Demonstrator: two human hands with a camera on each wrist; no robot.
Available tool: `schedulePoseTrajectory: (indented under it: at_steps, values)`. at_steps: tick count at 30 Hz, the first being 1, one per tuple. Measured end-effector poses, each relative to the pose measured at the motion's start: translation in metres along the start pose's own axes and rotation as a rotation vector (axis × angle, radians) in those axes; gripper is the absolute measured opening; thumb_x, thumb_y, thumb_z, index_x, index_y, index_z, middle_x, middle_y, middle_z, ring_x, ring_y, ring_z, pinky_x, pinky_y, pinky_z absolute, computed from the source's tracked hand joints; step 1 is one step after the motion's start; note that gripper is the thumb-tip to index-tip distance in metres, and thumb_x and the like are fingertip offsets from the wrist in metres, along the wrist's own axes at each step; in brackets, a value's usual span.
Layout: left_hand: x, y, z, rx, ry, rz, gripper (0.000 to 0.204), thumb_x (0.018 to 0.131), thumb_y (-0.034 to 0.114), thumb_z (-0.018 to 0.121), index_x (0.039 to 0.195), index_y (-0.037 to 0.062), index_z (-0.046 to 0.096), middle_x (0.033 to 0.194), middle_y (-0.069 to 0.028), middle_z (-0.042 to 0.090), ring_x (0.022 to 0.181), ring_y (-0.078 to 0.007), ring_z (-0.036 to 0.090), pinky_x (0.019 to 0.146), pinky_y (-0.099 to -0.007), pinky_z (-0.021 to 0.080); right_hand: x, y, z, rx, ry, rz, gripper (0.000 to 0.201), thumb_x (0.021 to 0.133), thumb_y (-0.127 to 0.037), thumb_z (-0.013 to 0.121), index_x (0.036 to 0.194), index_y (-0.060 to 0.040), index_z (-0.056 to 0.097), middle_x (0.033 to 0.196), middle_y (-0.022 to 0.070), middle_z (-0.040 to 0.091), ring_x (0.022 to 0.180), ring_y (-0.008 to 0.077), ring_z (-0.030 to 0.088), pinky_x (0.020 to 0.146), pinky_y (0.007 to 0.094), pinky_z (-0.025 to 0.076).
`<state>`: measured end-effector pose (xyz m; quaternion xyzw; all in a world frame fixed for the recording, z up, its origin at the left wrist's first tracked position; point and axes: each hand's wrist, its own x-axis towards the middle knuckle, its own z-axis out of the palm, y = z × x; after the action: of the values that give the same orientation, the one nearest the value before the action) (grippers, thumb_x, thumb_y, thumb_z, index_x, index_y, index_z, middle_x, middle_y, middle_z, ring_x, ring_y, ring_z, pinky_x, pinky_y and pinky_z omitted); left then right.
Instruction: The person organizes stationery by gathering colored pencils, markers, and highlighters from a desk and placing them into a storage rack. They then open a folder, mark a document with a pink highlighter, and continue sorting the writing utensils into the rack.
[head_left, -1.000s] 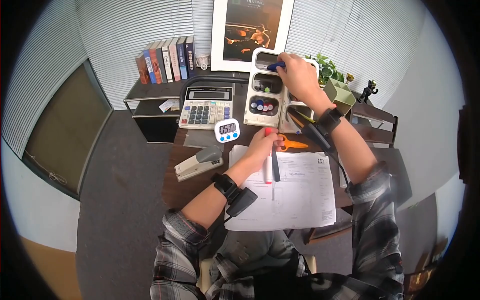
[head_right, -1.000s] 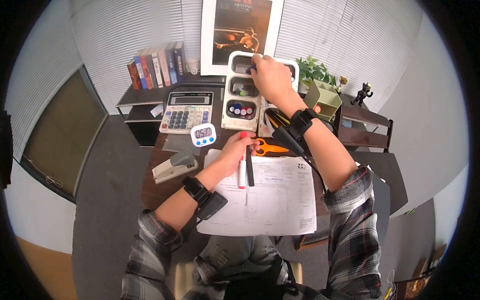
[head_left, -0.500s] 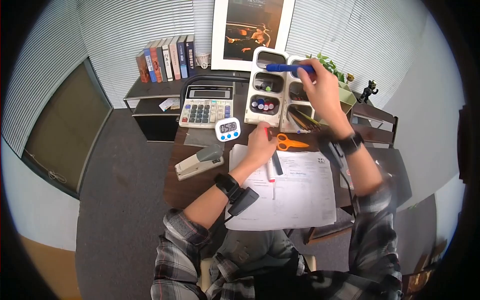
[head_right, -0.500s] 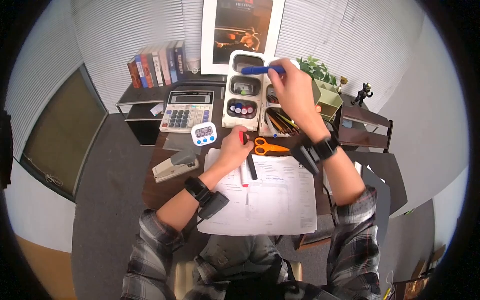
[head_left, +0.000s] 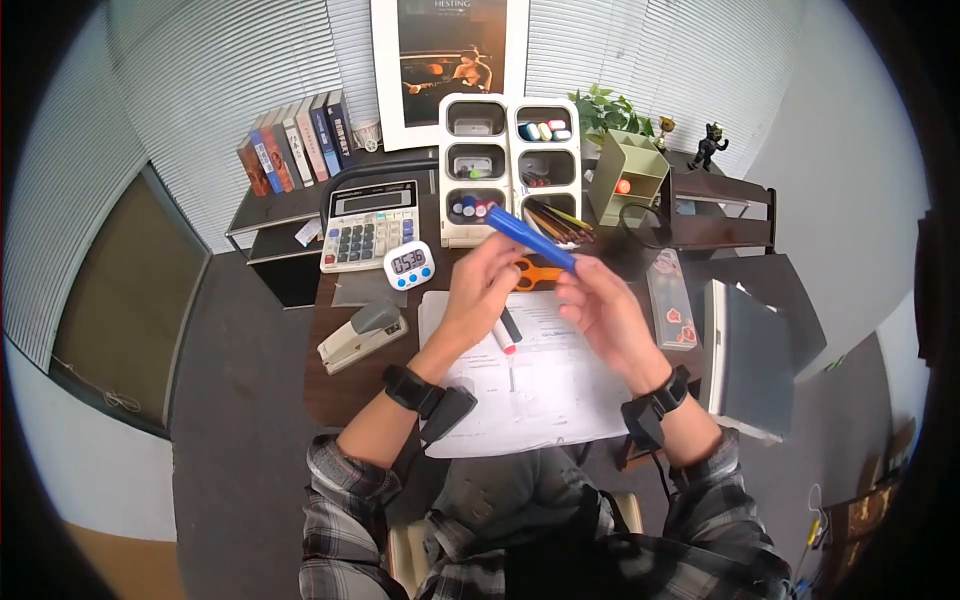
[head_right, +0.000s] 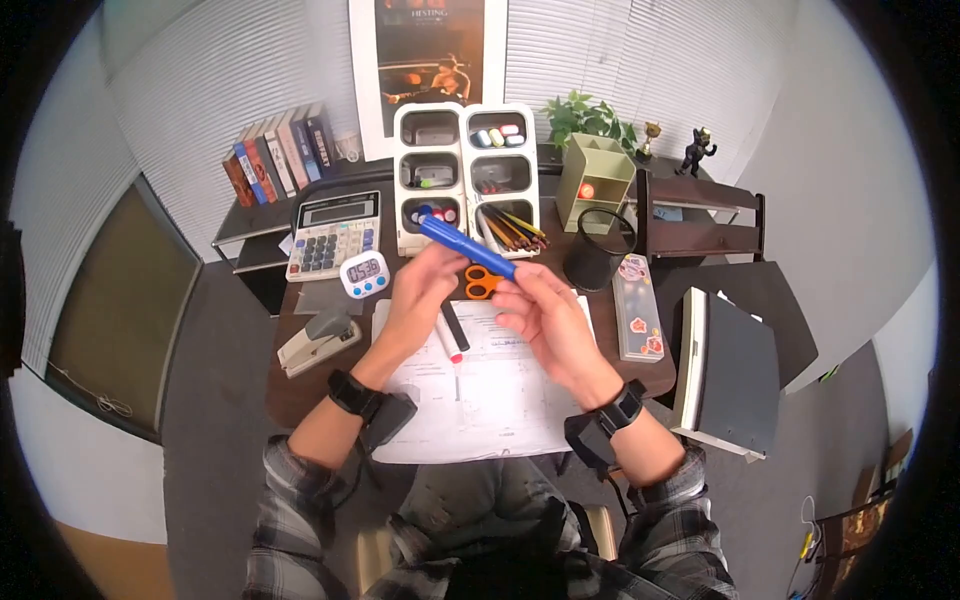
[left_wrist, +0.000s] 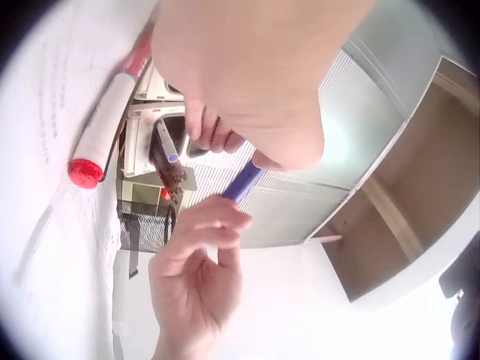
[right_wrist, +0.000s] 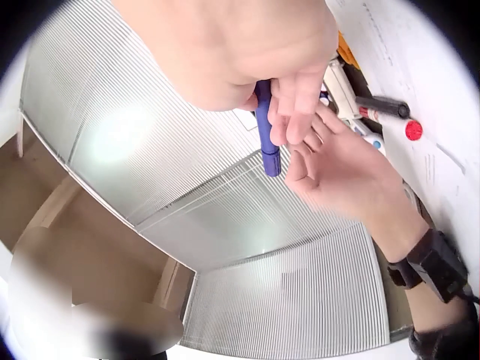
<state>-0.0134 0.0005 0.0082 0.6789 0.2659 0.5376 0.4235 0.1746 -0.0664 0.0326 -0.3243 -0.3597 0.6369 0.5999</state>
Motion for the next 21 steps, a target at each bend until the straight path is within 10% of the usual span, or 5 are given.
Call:
schedulePoseTrajectory:
  at_steps: [6,8,12,14,21]
  values:
    - [-0.008,0.008,0.016,-0.383,-0.157,-0.215,0.023,0.102,0.015,0.050,0.117,-0.0020,0.054,0.118,-0.0134,0.064,0.108,-0.0183,0.062,0.096,-0.0320,0.048,0.003,0.021,0.018,0.028,-0.132,0.149,0.030,0.105,-0.027,0.048,0.118,-0.0010,0.056,0.116,0.0091,0.065,0.101,0.0166,0.066,0.082,0.0321,0.058]
    - [-0.007,0.008,0.013,-0.401,-0.107,-0.310,0.021,0.103,0.017,0.050,0.114,-0.0006,0.054,0.109,-0.0111,0.067,0.099,-0.0159,0.064,0.089,-0.0297,0.051,0.000,0.014,0.018,-0.418,-0.135,0.189,0.034,0.105,-0.029,0.049,0.120,0.0004,0.056,0.115,0.0082,0.065,0.099,0.0156,0.066,0.084,0.0320,0.056]
    - [-0.006,0.017,0.003,-0.158,-0.008,-0.267,0.020,0.102,0.020,0.055,0.108,0.0008,0.054,0.076,-0.0008,0.059,0.071,-0.0078,0.055,0.065,-0.0255,0.046,0.008,-0.014,0.008,-0.916,0.002,-0.486,0.033,0.104,-0.027,0.052,0.120,0.0016,0.056,0.106,0.0077,0.066,0.096,0.0136,0.061,0.084,0.0297,0.051]
    - [-0.009,0.019,0.009,0.148,-0.165,-0.154,0.024,0.100,0.023,0.058,0.107,-0.0005,0.056,0.073,-0.0005,0.056,0.067,-0.0069,0.050,0.059,-0.0263,0.041,0.013,-0.029,0.022,-0.756,-0.026,-0.471,0.031,0.103,-0.026,0.053,0.116,0.0015,0.057,0.106,0.0073,0.066,0.096,0.0137,0.061,0.084,0.0295,0.051]
    - [-0.010,0.013,0.011,0.317,-0.331,-0.057,0.028,0.098,0.026,0.062,0.107,-0.0001,0.058,0.072,-0.0157,0.059,0.060,-0.0275,0.059,0.056,-0.0391,0.043,0.028,-0.044,0.015,-1.478,-0.222,-0.621,0.029,0.101,-0.025,0.053,0.104,0.0034,0.059,0.079,0.0225,0.064,0.070,0.0361,0.066,0.065,0.0395,0.050]
